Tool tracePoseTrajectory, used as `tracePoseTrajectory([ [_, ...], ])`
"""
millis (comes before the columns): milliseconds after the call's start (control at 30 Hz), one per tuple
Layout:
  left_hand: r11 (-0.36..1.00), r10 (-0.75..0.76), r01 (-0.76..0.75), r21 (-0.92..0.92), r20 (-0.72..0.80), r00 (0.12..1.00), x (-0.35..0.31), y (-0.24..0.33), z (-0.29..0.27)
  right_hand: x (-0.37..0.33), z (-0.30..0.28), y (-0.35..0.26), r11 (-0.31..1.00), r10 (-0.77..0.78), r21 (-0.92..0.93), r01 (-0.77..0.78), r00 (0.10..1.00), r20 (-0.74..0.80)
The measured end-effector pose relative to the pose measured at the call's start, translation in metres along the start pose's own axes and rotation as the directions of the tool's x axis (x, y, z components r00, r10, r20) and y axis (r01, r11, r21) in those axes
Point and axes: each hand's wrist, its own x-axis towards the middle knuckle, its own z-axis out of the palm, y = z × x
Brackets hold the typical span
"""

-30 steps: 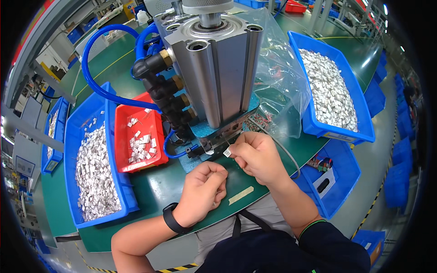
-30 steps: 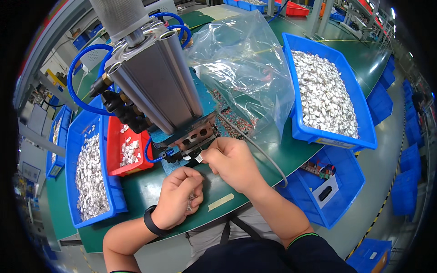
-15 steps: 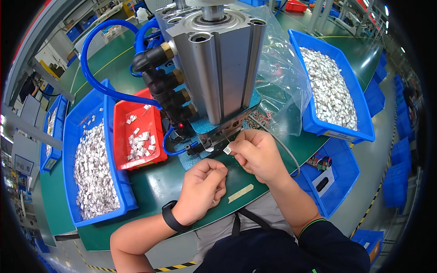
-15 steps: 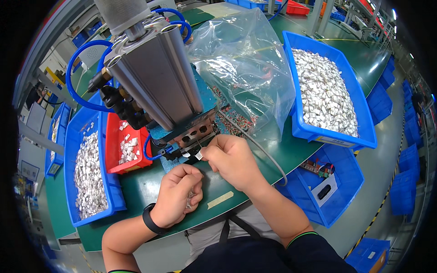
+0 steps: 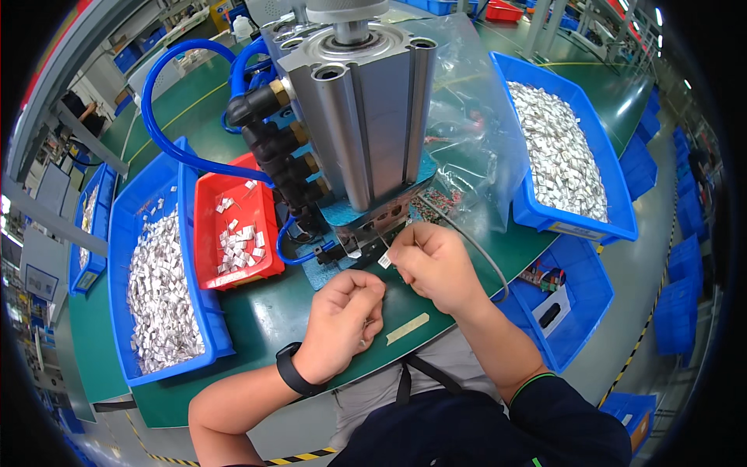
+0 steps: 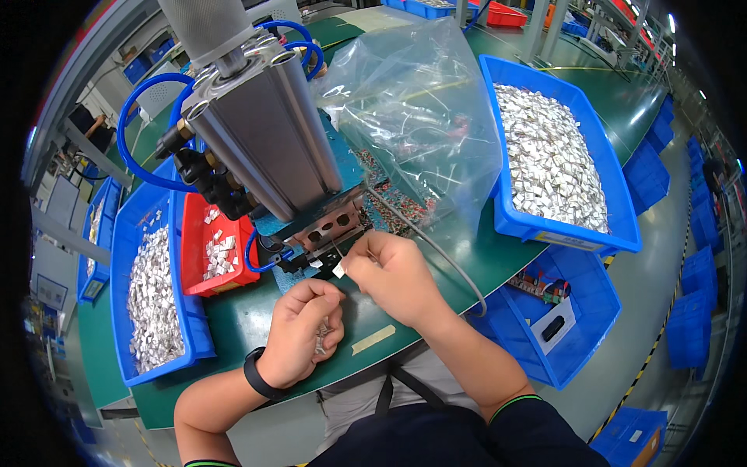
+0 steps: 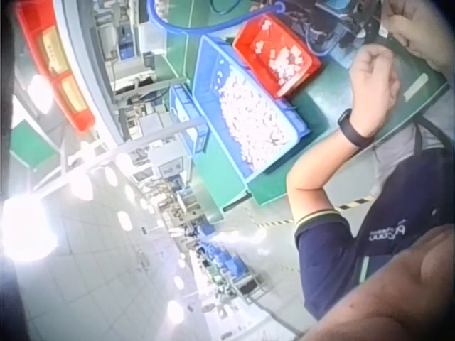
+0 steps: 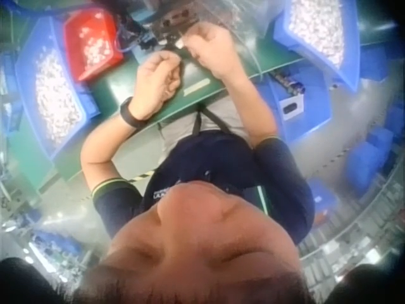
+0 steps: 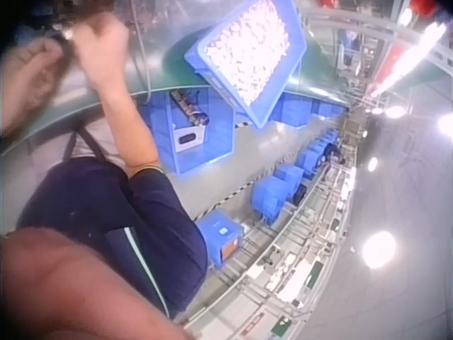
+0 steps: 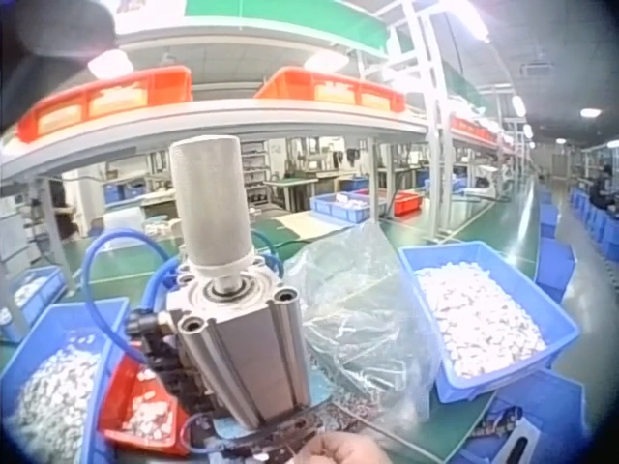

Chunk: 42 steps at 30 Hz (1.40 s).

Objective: The person picks up a connector and a wire, inserts the wire into the connector, and places the assembly into a machine. After repeating this process, the person gathers more connectors from a blue bin and continues the assembly.

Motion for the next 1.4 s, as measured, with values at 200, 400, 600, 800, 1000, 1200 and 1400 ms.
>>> tracePoseTrajectory([
  [200,0.994,0.100,-0.100,0.052,0.010,0.995,-0.001,-0.002,0.005,-0.010,-0.008,0.007,0.988,-0.099,-0.106,0.111,0.988,0.118],
  [400,0.969,0.208,-0.209,0.130,0.024,0.978,-0.003,-0.001,0.009,-0.010,-0.009,0.006,0.976,-0.183,-0.091,0.200,0.968,0.172],
  [600,0.966,0.221,-0.219,0.140,0.002,0.975,0.000,-0.002,0.012,-0.010,-0.007,0.005,0.987,-0.154,-0.022,0.159,0.976,0.152],
  [800,0.959,0.245,-0.246,0.142,0.025,0.969,-0.002,-0.010,0.009,-0.012,-0.008,0.005,0.993,-0.118,0.010,0.118,0.982,0.148],
  [1000,0.961,0.240,-0.242,0.136,0.035,0.970,0.000,-0.011,0.008,-0.011,-0.009,0.004,0.998,-0.068,-0.001,0.069,0.989,0.135],
  [1200,0.951,0.257,-0.264,0.158,0.064,0.964,-0.001,-0.011,0.006,-0.011,-0.009,0.002,0.996,0.022,0.082,-0.035,0.988,0.150],
  [1400,0.986,0.050,-0.040,-0.161,0.057,0.997,0.001,0.001,0.001,0.002,-0.028,0.006,0.505,0.337,0.647,-0.572,0.820,0.462],
])
